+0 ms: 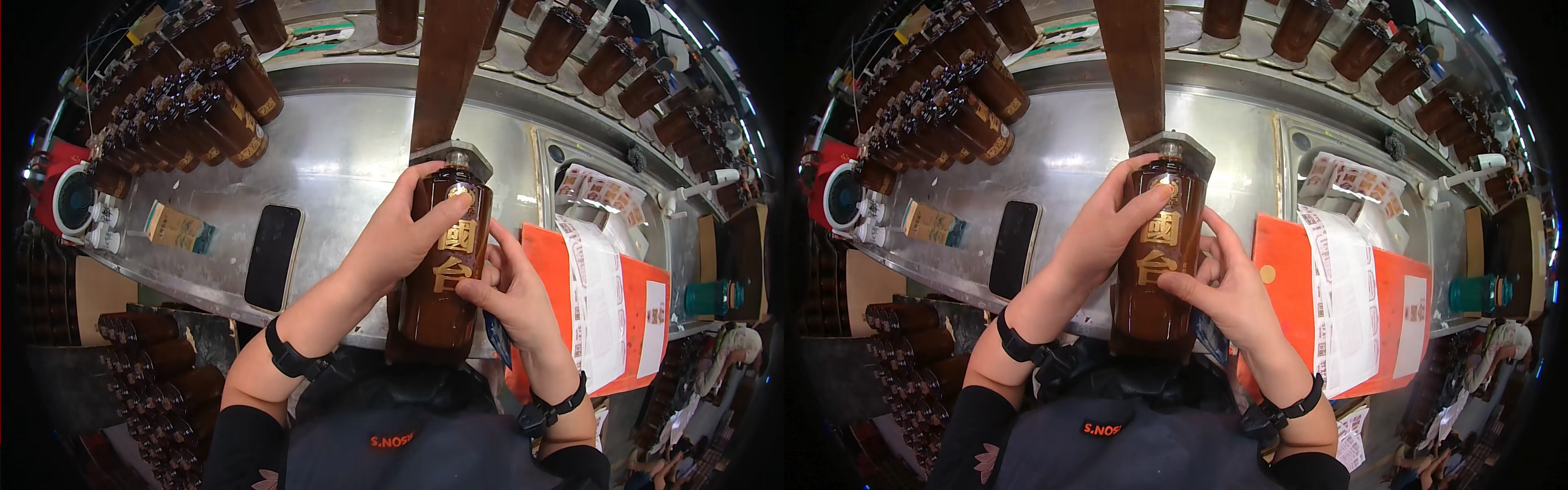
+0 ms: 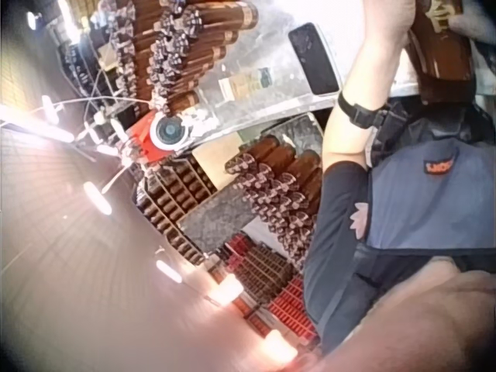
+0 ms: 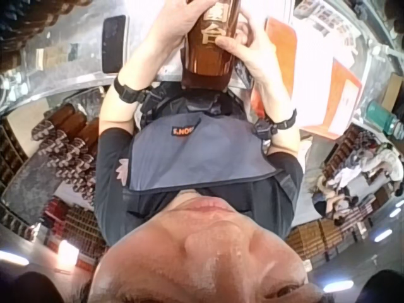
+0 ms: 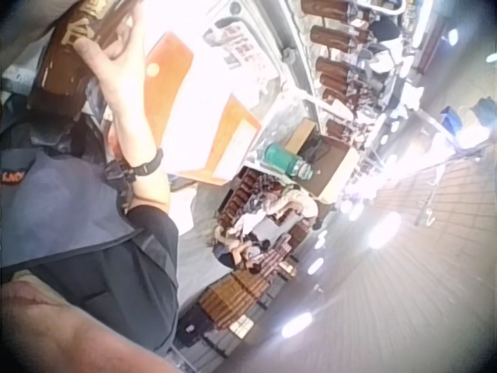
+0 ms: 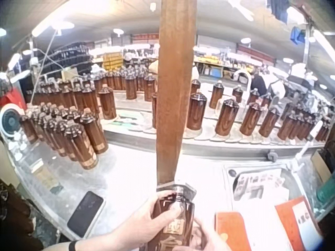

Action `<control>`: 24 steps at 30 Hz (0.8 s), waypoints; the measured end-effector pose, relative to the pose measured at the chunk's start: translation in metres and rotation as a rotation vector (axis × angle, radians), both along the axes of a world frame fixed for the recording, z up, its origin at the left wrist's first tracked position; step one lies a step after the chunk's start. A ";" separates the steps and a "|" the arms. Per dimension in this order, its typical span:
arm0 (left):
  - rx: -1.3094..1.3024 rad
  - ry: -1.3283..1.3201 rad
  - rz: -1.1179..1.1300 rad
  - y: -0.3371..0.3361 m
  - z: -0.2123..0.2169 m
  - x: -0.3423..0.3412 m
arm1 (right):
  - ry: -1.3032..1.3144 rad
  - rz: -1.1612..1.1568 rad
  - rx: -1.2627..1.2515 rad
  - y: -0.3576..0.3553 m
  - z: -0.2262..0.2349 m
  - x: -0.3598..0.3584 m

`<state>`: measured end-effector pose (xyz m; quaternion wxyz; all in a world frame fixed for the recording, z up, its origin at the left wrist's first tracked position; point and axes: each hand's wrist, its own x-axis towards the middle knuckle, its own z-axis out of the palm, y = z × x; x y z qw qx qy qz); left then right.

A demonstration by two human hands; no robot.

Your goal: Labeling brown glass liquor bottles on a production line and cleaning them with a cloth.

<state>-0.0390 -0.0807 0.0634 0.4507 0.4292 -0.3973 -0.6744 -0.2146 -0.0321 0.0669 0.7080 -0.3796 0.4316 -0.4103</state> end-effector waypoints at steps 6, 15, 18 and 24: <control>-0.024 0.014 -0.005 0.000 0.000 0.001 | 0.046 0.017 0.014 -0.002 -0.001 -0.001; -0.037 0.023 -0.005 0.001 0.000 0.002 | 0.051 -0.001 0.012 -0.001 -0.001 -0.001; -0.033 0.024 -0.011 0.001 0.000 0.002 | 0.051 0.005 0.014 -0.001 -0.001 -0.001; 0.032 0.065 0.023 -0.002 -0.001 0.000 | 0.052 -0.003 0.002 -0.001 -0.003 0.000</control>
